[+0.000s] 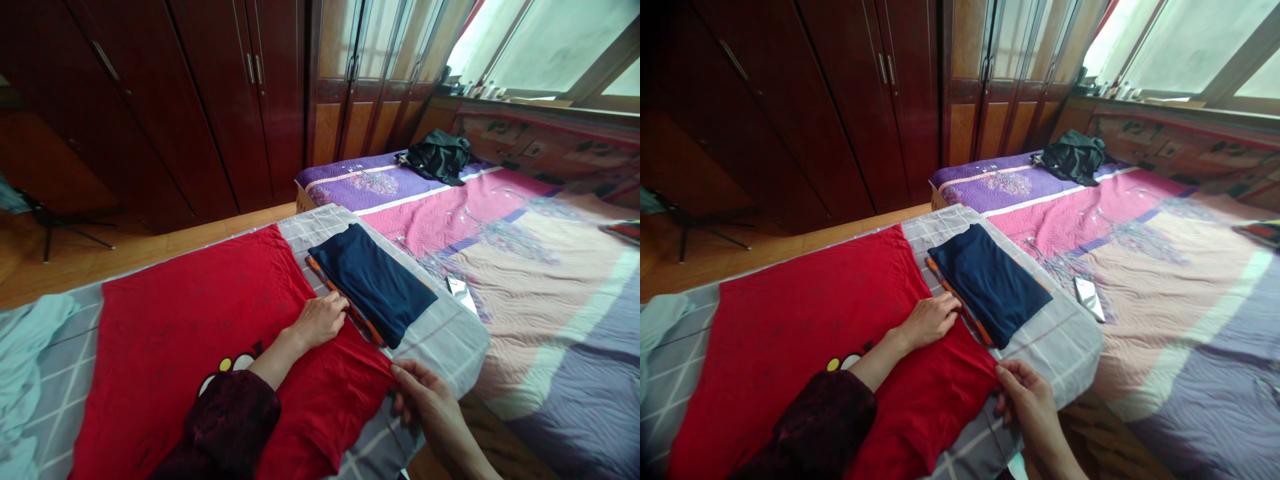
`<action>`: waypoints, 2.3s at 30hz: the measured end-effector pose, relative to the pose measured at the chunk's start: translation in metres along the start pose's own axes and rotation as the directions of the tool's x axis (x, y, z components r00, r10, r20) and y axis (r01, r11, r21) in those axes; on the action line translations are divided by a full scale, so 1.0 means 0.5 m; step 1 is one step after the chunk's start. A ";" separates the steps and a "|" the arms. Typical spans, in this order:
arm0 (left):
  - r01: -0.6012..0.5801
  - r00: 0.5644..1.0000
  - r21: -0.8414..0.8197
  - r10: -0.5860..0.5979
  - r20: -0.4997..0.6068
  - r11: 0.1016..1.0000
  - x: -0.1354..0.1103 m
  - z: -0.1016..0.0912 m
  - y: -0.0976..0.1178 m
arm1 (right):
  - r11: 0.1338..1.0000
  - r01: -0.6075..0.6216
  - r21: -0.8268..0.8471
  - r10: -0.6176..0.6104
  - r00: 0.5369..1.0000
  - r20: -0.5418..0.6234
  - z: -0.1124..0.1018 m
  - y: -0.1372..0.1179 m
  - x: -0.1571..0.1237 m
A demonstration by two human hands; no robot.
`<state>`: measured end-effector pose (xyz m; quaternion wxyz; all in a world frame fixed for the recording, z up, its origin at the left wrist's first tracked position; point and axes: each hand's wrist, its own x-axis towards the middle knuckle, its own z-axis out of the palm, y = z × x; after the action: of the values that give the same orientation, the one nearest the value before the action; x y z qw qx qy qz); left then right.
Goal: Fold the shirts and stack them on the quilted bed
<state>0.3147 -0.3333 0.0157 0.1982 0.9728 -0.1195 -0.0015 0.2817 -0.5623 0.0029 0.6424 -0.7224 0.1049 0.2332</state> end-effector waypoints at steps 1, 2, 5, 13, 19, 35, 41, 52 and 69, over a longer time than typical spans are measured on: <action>-0.014 1.000 -0.022 0.014 0.020 1.000 -0.003 -0.002 -0.001 | 1.000 0.014 0.004 -0.014 1.000 -0.005 0.000 0.001 0.002; -0.016 0.999 -0.047 0.018 0.039 0.999 -0.005 -0.002 -0.002 | 0.999 0.032 -0.003 -0.032 0.999 -0.008 0.000 0.001 0.004; 0.039 0.998 -0.112 -0.034 0.049 0.993 -0.008 0.002 -0.004 | 0.992 0.093 -0.086 -0.094 0.995 -0.015 0.001 -0.002 0.005; 0.102 0.988 -0.337 -0.136 -0.080 0.936 -0.007 0.011 -0.011 | 0.604 0.621 -0.500 -0.621 0.760 0.194 0.041 -0.037 -0.054; 0.162 0.963 -0.545 -0.253 -0.095 0.822 -0.047 -0.001 -0.050 | 0.093 0.911 -0.402 -0.626 0.368 0.688 0.190 -0.043 -0.095; 0.455 0.870 -0.176 -0.478 -0.122 0.873 -0.142 -0.013 -0.014 | -0.014 0.724 -0.690 -0.539 0.575 0.615 0.082 0.044 -0.081; 0.487 0.840 -0.229 -0.524 -0.139 0.842 -0.136 -0.010 -0.019 | -0.024 0.728 -0.685 -0.435 0.610 0.663 0.087 0.036 -0.094; 0.508 0.839 -0.303 -0.542 -0.034 0.806 -0.198 -0.001 0.002 | -0.223 0.744 -0.629 -0.408 0.516 0.754 0.089 0.019 -0.091; 0.568 0.774 -0.453 -0.633 0.009 0.688 -0.304 -0.009 0.008 | -0.233 0.826 -0.513 -0.295 0.443 0.847 0.085 -0.028 -0.071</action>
<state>0.1662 -0.2998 0.0144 0.4045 0.8863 0.2244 -0.0209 0.2488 -0.5239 0.0293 0.0607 -0.8183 -0.5698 0.0457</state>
